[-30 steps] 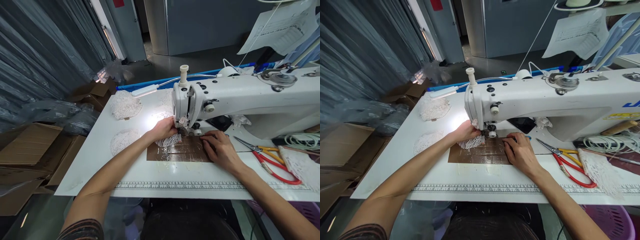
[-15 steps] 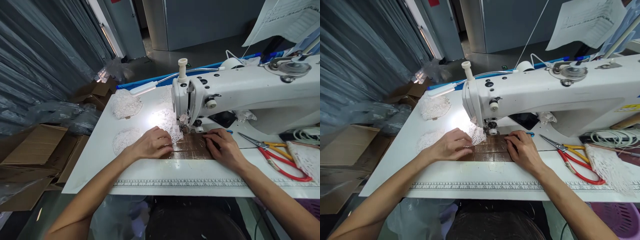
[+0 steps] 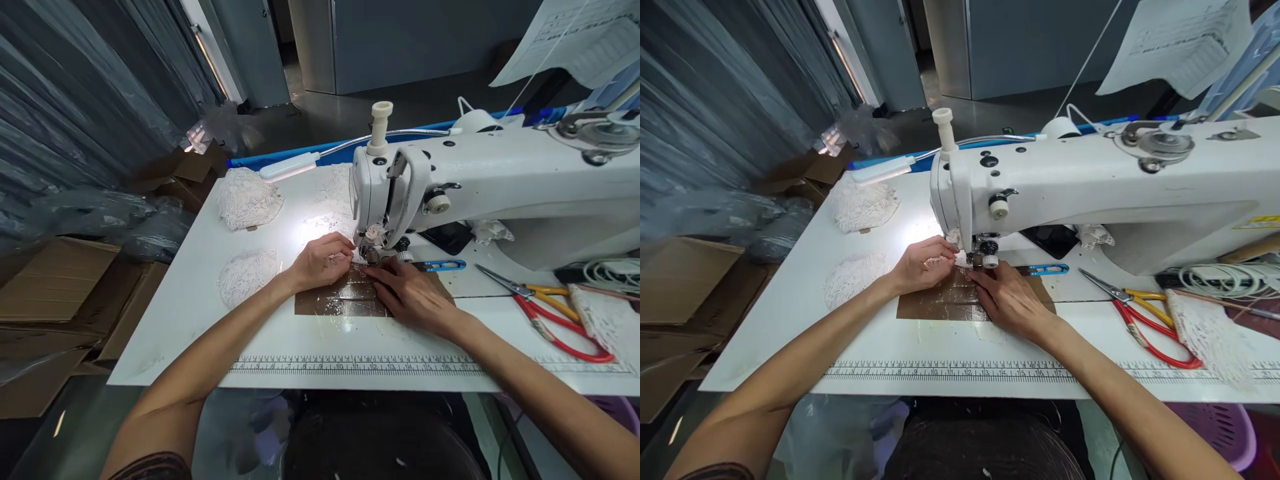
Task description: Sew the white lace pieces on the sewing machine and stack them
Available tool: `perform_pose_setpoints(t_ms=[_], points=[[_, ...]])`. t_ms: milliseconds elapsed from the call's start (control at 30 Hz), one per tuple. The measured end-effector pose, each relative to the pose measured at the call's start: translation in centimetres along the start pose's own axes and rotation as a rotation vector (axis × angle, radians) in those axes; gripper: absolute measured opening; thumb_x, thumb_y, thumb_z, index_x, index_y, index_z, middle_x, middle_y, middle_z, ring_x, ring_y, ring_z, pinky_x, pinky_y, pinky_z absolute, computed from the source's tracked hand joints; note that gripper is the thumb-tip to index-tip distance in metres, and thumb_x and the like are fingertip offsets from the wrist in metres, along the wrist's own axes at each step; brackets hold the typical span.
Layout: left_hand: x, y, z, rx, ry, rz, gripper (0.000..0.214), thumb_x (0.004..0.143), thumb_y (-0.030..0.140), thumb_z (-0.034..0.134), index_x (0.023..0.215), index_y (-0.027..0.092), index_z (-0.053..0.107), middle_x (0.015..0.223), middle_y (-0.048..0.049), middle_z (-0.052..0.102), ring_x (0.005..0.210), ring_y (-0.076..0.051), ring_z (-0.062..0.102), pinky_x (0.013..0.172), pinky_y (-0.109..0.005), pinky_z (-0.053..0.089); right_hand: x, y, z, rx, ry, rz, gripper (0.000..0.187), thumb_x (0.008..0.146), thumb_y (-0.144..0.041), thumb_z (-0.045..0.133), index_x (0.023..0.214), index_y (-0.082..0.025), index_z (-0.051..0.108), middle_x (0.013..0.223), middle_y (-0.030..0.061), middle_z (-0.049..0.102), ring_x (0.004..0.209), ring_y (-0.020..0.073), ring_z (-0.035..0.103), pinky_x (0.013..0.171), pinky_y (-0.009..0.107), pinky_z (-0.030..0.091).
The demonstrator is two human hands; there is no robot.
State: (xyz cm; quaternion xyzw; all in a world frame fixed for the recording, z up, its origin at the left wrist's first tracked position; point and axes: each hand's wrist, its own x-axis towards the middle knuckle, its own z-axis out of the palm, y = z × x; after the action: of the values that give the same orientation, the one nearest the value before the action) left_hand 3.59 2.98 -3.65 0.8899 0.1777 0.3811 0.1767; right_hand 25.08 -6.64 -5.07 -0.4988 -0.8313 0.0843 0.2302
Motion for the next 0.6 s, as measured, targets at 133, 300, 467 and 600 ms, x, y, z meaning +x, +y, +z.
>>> perform_pose_setpoints(t_ms=[133, 300, 467, 600], points=[[-0.5, -0.1, 0.3, -0.005, -0.129, 0.043, 0.012, 0.086, 0.012, 0.053, 0.082, 0.013, 0.064, 0.089, -0.0068, 0.069, 0.084, -0.015, 0.066, 0.074, -0.028, 0.055, 0.0, 0.1, 1.1, 0.007, 0.035, -0.021, 0.035, 0.093, -0.025, 0.046, 0.121, -0.02, 0.067, 0.105, 0.016, 0.057, 0.096, 0.0285, 0.055, 0.083, 0.048, 0.05], [-1.4, -0.4, 0.5, 0.195, -0.242, 0.105, 0.013, 0.087, 0.019, 0.055, 0.094, 0.016, 0.065, 0.094, -0.0056, 0.07, 0.085, -0.017, 0.066, 0.074, -0.033, 0.051, -0.4, 0.3, 1.5, 0.056, 0.068, 0.0, 0.035, 0.094, -0.027, 0.046, 0.12, -0.021, 0.067, 0.107, 0.0157, 0.057, 0.099, 0.0288, 0.054, 0.083, 0.05, 0.05], [-1.6, -0.3, 0.8, 0.253, -0.216, 0.116, 0.012, 0.094, 0.021, 0.054, 0.092, 0.017, 0.065, 0.097, -0.0053, 0.07, 0.087, -0.015, 0.065, 0.075, -0.032, 0.049, -0.7, 0.2, 1.6, 0.099, 0.086, 0.006, 0.033, 0.095, -0.026, 0.045, 0.118, -0.023, 0.069, 0.11, 0.015, 0.057, 0.101, 0.0286, 0.054, 0.085, 0.05, 0.05], [-1.5, -0.2, 0.9, 0.24, -0.152, 0.123, 0.01, 0.094, 0.019, 0.055, 0.09, 0.016, 0.064, 0.097, -0.005, 0.07, 0.086, -0.014, 0.065, 0.076, -0.032, 0.05, -0.7, 0.0, 1.2, 0.117, 0.085, -0.001, 0.033, 0.094, -0.025, 0.045, 0.117, -0.022, 0.07, 0.109, 0.0157, 0.058, 0.101, 0.0287, 0.056, 0.086, 0.048, 0.049]])
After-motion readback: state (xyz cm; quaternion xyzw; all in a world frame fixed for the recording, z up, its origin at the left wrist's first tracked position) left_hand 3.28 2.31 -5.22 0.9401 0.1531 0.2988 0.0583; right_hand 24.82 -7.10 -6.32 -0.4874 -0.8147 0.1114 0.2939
